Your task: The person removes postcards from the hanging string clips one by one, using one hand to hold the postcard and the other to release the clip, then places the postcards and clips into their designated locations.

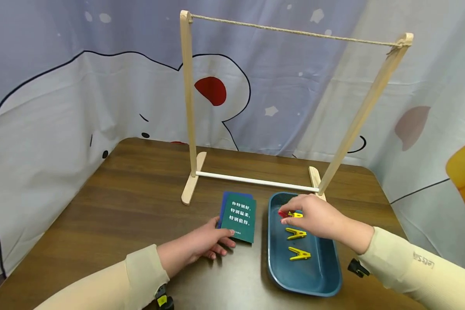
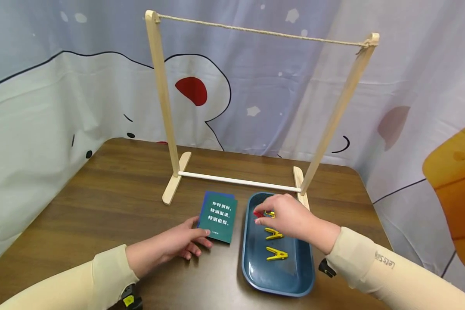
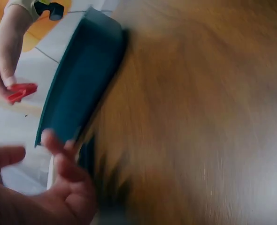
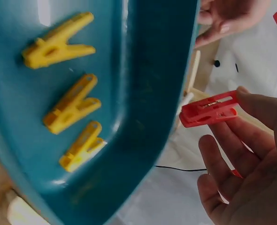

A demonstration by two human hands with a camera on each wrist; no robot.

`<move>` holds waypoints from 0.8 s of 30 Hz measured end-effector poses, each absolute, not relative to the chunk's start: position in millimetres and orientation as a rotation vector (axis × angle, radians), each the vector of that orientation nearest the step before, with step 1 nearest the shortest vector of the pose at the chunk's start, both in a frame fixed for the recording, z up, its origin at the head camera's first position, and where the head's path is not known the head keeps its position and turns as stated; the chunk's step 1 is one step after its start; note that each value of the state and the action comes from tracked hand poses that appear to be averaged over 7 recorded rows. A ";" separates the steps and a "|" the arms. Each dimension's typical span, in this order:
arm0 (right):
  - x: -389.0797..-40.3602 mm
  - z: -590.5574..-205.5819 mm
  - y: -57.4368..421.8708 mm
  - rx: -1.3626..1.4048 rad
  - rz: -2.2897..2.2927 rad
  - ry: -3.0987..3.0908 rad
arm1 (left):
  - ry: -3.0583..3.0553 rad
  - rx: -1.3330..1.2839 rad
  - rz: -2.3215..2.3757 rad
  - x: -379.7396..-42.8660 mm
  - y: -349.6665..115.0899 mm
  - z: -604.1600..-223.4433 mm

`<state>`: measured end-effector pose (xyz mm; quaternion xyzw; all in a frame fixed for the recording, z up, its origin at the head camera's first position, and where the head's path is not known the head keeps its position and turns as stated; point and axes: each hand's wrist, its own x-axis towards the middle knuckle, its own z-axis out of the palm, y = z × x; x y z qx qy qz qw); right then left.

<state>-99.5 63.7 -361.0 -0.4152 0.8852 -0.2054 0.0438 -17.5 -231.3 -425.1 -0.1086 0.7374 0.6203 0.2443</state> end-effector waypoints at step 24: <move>-43.9 -425.0 78.3 -1.382 -0.301 2.572 | 2.932 0.267 -0.061 -42.6 -223.3 -429.1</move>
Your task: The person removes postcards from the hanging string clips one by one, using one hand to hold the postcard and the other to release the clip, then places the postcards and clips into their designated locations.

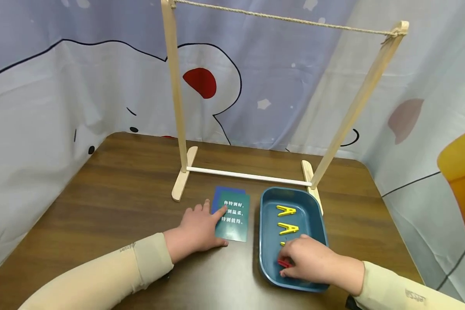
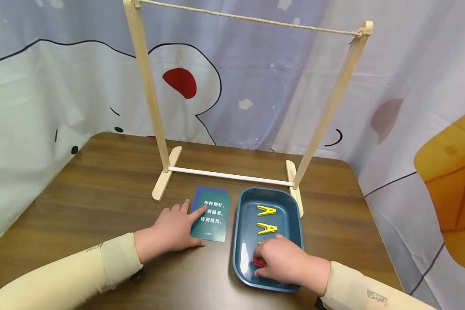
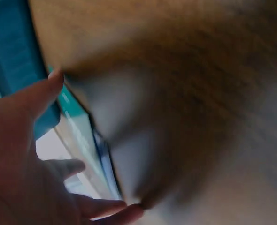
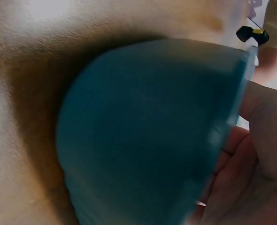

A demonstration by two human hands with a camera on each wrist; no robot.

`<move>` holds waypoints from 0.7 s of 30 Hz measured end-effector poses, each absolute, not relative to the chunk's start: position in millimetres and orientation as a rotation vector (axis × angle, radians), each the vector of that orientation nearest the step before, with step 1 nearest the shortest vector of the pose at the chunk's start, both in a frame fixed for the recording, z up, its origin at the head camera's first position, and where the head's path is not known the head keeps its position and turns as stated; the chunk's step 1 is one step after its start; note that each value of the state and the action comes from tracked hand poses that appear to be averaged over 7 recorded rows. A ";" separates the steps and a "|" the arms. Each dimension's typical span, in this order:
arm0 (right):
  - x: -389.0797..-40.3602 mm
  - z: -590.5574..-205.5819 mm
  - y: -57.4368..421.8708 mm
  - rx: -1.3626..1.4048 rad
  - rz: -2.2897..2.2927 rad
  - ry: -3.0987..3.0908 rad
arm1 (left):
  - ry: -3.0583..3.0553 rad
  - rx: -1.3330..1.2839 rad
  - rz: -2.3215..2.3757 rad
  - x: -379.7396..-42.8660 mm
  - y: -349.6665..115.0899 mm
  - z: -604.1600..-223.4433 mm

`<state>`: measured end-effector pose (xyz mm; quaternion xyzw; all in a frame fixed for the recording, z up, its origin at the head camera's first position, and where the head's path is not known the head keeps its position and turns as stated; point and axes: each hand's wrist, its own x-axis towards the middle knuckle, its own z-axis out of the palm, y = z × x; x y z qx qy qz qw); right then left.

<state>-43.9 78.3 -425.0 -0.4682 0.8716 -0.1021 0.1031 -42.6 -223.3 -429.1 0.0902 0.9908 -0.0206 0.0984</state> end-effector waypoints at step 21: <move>-52.9 -422.6 80.6 -1.439 -0.353 2.639 | 3.021 0.209 0.030 -56.8 -227.1 -434.5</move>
